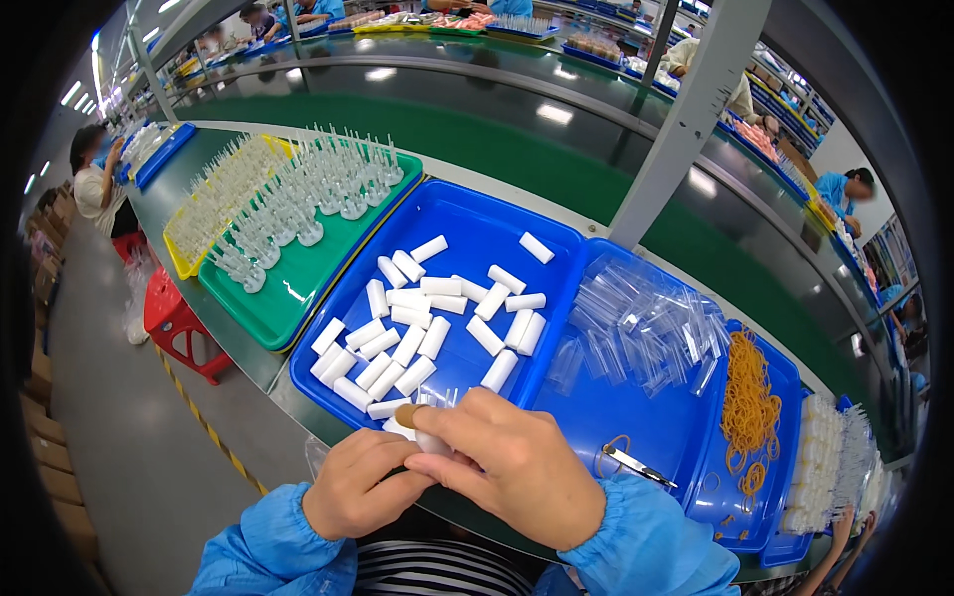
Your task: The person assembles small white cylindrical components by inserting them into clear plastic sleeves and securing them with rubber bands. The person uses tweezers to handle the small parts and places the finished bundles into a tray.
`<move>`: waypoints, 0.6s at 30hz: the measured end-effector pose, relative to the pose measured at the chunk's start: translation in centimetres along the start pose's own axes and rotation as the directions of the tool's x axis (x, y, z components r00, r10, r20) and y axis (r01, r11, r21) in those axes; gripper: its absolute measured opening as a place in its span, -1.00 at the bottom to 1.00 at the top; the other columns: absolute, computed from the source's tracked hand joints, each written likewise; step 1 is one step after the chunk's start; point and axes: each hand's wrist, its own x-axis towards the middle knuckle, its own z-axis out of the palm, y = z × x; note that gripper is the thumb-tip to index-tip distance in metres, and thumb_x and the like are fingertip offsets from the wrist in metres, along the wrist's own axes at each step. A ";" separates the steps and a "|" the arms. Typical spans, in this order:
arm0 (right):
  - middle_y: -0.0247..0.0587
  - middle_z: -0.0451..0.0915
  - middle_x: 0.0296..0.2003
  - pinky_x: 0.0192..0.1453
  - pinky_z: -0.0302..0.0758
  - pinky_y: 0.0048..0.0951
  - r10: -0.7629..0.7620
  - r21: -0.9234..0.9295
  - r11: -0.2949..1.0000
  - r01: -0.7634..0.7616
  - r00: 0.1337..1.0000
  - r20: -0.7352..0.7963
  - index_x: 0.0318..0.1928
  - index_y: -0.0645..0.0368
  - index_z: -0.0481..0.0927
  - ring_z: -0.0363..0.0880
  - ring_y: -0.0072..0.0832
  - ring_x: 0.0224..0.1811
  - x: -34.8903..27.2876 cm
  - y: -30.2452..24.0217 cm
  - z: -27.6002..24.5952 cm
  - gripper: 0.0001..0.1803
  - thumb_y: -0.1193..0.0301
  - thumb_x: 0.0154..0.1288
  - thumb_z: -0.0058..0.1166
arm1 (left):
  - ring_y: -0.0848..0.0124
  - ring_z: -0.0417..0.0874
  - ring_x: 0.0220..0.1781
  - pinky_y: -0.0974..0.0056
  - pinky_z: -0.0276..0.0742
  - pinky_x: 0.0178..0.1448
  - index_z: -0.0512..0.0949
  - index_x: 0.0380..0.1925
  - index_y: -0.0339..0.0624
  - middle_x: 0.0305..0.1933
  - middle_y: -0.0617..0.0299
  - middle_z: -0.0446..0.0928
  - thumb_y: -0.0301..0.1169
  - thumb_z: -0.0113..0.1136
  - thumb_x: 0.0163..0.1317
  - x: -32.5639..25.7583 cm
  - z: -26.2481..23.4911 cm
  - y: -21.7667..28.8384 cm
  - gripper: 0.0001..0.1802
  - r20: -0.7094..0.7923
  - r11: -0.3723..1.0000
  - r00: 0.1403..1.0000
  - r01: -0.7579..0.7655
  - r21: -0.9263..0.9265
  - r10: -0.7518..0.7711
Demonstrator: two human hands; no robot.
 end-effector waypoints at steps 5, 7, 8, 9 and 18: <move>-0.23 0.59 -0.37 -0.22 0.59 -0.51 0.031 0.120 0.992 -0.038 0.998 0.054 0.08 0.18 0.67 0.61 -0.47 -0.33 -0.3 -0.3 -1.4 -0.63 0.56 0.23 0.28 | 0.23 0.65 -0.10 0.22 0.59 -0.08 0.64 -0.11 -0.26 -0.08 0.12 0.58 -0.43 0.25 0.03 0.1 0.2 0.1 -0.64 0.006 1.000 1.000 -0.003 -0.012 0.003; -0.23 0.59 -0.39 -0.21 0.59 -0.52 0.053 0.136 0.989 -0.061 0.997 0.056 0.06 0.20 0.67 0.61 -0.49 -0.35 -0.5 0.0 -1.4 -0.64 0.59 0.23 0.24 | 0.24 0.65 -0.10 0.22 0.59 -0.07 0.65 -0.10 -0.25 -0.07 0.13 0.58 -0.41 0.26 0.03 0.4 0.0 0.2 -0.63 0.031 1.000 0.999 -0.013 -0.019 0.013; -0.24 0.60 -0.38 -0.21 0.59 -0.53 0.069 0.151 0.986 -0.076 0.996 0.055 0.06 0.21 0.67 0.61 -0.51 -0.35 -0.6 0.3 -1.1 -0.65 0.59 0.23 0.23 | 0.25 0.64 -0.10 0.22 0.59 -0.07 0.65 -0.09 -0.25 -0.07 0.14 0.58 -0.40 0.27 0.03 0.5 0.0 0.3 -0.62 0.036 1.000 0.999 -0.018 -0.023 0.019; -0.24 0.60 -0.38 -0.22 0.58 -0.54 0.084 0.166 0.982 -0.092 0.995 0.053 0.05 0.22 0.67 0.61 -0.53 -0.36 -0.7 0.5 -1.0 -0.65 0.60 0.23 0.21 | 0.26 0.64 -0.10 0.23 0.59 -0.07 0.65 -0.08 -0.24 -0.07 0.15 0.58 -0.39 0.28 0.03 0.6 0.0 0.4 -0.60 0.042 0.999 0.999 -0.023 -0.026 0.024; -0.22 0.67 -0.36 -0.14 0.53 -0.48 0.245 0.286 0.946 -0.151 0.912 -0.329 -0.05 0.21 0.71 0.59 -0.57 -0.30 -0.2 4.1 -1.4 -0.75 0.48 0.25 0.23 | 0.36 0.65 -0.21 0.35 0.56 -0.25 0.73 -0.12 -0.19 -0.15 0.21 0.62 -0.49 0.31 -0.02 1.4 -0.7 1.5 -0.63 0.041 0.993 0.992 -0.119 -0.024 0.120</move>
